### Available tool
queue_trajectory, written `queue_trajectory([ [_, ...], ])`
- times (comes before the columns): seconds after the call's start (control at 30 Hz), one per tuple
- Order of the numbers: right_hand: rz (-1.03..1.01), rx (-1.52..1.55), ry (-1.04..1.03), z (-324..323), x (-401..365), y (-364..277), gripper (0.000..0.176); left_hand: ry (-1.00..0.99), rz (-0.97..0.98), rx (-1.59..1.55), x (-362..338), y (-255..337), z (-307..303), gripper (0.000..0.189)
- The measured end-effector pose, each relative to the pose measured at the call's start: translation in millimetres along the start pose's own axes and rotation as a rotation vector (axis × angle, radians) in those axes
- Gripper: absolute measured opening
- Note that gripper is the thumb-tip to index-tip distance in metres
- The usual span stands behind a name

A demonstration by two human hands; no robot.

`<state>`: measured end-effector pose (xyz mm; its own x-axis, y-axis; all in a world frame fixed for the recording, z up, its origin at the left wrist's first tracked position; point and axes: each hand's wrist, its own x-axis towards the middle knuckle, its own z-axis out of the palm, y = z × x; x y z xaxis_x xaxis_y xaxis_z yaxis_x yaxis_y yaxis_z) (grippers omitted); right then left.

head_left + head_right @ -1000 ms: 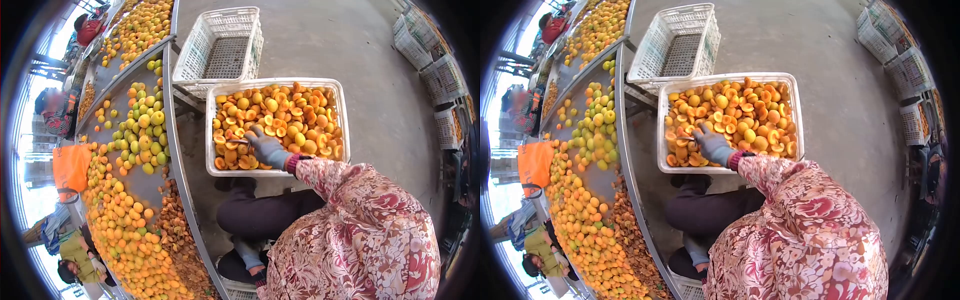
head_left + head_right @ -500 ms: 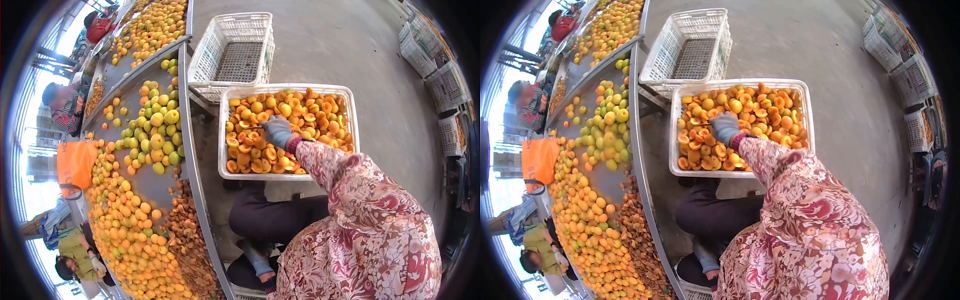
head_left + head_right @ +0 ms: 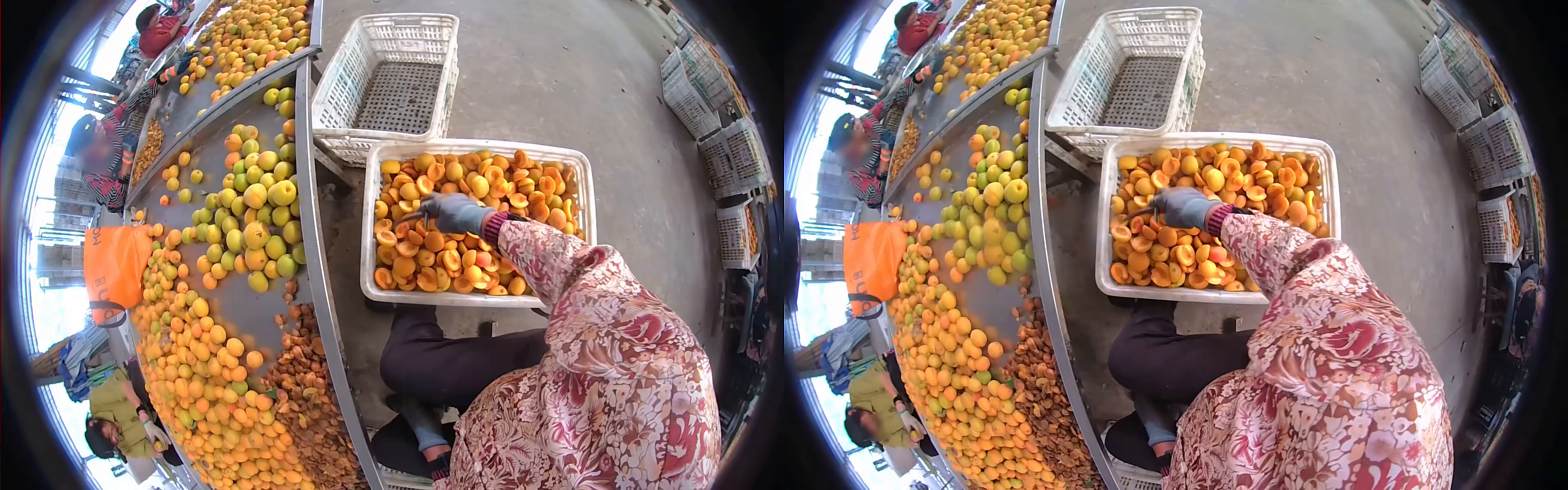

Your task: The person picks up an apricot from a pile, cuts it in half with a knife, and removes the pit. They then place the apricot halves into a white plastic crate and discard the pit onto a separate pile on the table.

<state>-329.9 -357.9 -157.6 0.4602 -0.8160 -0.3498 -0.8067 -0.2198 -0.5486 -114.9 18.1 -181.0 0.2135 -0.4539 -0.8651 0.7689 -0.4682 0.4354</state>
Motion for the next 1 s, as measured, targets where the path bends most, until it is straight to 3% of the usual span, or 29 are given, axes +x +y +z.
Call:
queue_trajectory([
  [0.03, -0.004, -0.03, -0.086, 1.9, -4.6, -0.3, 0.035, 0.0, 0.001, 0.004, -0.4, -1.1, -0.5, 0.052],
  [0.13, -0.059, -0.005, -0.016, 4.3, -9.0, -0.1, 0.028, 0.037, -0.102, -0.082, -8.8, 5.0, 8.3, 0.05],
  [0.2, -0.045, 0.0, 0.028, 5.3, -1.0, -0.4, 0.026, -0.009, 0.063, 0.065, -9.9, -0.6, -1.2, 0.049],
  [0.3, -0.065, -0.054, 0.098, 11.7, 25.1, 0.6, 0.024, -0.01, 0.037, 0.043, -1.3, -3.5, -13.8, 0.048],
  [0.43, 0.009, -0.111, -0.021, 7.1, 55.8, -1.5, 0.024, 0.044, 0.1, 0.031, -4.4, 1.0, 0.4, 0.047],
  [0.5, -0.172, -0.116, 0.231, 10.3, 66.3, 7.0, 0.023, -0.046, 0.083, 0.06, -2.8, 4.1, 1.2, 0.047],
  [0.53, -0.184, -0.111, 0.201, 10.2, 72.0, 12.5, 0.023, -0.043, 0.083, 0.058, -2.9, 4.0, 1.5, 0.047],
  [0.63, -0.111, -0.038, 0.073, 6.0, 66.0, 8.3, 0.028, -0.039, 0.082, 0.036, -10.4, 4.9, 6.0, 0.046],
  [0.7, -0.06, -0.063, 0.078, -9.1, 33.7, -9.1, 0.029, 0.0, -0.05, -0.074, 9.5, -6.8, -15.6, 0.047],
  [0.77, -0.021, -0.055, 0.17, -12.9, 7.4, -11.8, 0.027, -0.03, -0.007, -0.012, 31.5, -20.1, -41.5, 0.048],
  [0.83, 0.016, 0.105, 0.403, 2.7, -13.8, 5.6, 0.033, -0.052, 0.033, 0.04, 18.7, -20.1, -33.1, 0.049],
  [0.9, 0.373, 0.776, 0.239, -9.5, -51.2, -0.2, 0.031, -0.034, 0.049, -0.123, -27.3, 7.4, 17.2, 0.048],
  [0.93, 0.425, 0.911, 0.215, -7.2, -71.4, 3.2, 0.031, -0.006, 0.043, -0.137, -34.4, 7.0, 7.8, 0.048],
  [1.0, 0.472, 1.062, 0.165, -12.5, -107.7, 6.5, 0.031, 0.059, 1.03, 1.544, -34.9, 7.0, -6.2, 0.04],
])
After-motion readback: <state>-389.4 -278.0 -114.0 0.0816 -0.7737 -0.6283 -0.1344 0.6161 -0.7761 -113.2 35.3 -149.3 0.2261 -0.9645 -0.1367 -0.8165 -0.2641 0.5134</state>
